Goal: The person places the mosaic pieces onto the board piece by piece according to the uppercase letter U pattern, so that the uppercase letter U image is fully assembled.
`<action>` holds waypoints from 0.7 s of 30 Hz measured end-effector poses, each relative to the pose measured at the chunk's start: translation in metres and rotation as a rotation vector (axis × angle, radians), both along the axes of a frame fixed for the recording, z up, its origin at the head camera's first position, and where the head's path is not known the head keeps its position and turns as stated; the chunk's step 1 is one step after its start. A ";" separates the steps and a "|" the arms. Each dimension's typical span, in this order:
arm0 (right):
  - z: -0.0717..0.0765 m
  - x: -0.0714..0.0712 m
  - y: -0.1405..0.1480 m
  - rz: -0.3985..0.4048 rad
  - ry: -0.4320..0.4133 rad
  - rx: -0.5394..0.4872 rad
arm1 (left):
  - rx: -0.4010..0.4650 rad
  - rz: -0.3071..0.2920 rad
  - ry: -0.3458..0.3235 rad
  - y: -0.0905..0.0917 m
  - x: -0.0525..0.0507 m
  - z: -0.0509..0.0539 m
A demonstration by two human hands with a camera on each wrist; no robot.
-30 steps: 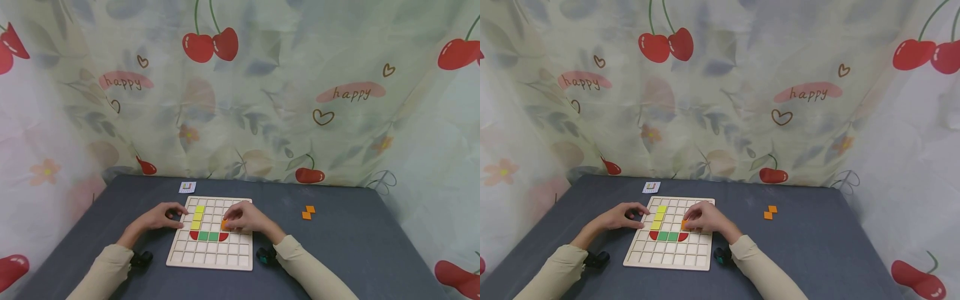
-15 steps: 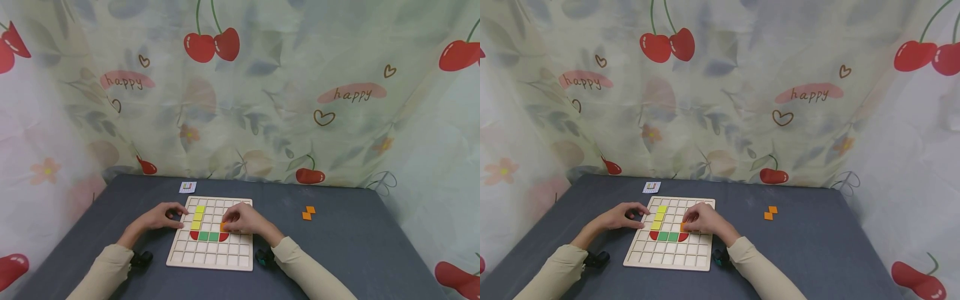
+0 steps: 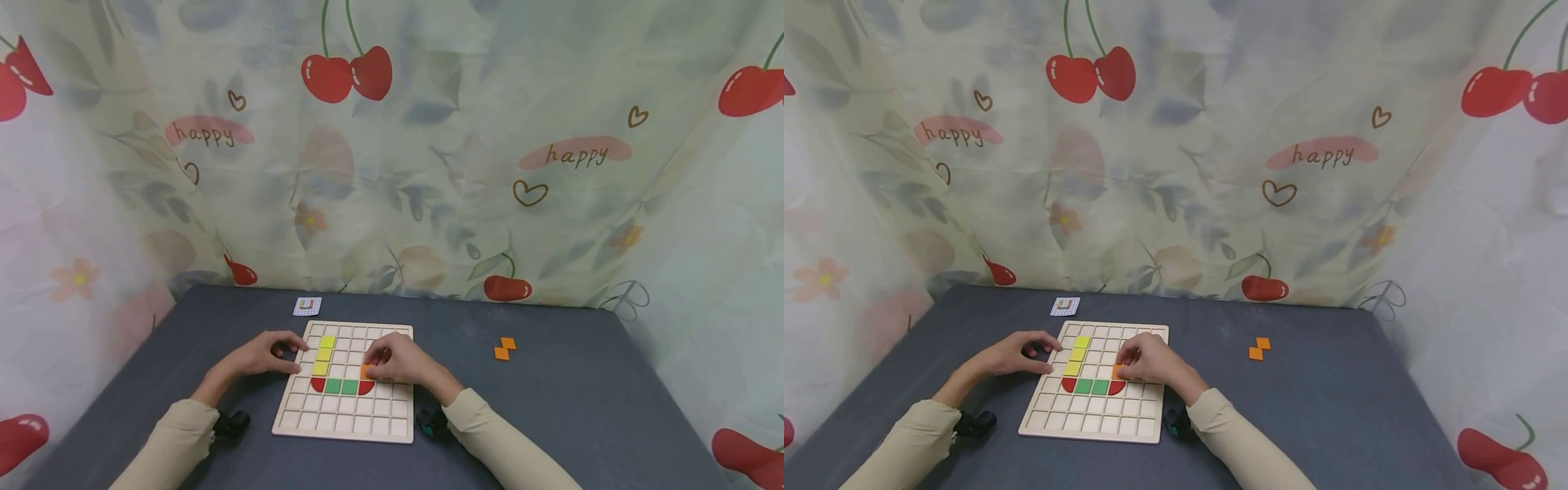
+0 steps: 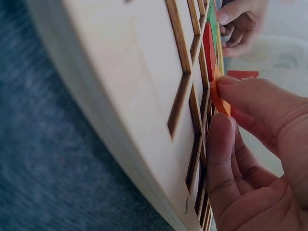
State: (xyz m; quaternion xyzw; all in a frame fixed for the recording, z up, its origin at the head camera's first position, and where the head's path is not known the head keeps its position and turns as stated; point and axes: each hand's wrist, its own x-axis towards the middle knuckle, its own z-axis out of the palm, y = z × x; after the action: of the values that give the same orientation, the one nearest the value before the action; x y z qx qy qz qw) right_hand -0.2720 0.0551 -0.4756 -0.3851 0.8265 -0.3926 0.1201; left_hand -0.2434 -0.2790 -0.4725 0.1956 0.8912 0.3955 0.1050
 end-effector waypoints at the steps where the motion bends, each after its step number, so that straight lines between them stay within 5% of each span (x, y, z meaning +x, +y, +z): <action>1: 0.000 0.000 0.000 -0.001 -0.001 -0.001 | 0.000 0.000 0.000 0.000 0.000 0.000; 21: -0.001 -0.002 0.007 0.035 -0.059 -0.067 | -0.023 0.004 0.018 0.000 0.002 0.001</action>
State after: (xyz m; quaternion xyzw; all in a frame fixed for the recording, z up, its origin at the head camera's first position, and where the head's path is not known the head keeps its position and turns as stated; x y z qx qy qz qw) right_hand -0.2743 0.0624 -0.4764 -0.3915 0.8023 -0.4290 0.1381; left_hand -0.2416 -0.2788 -0.4718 0.1961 0.8970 0.3836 0.0987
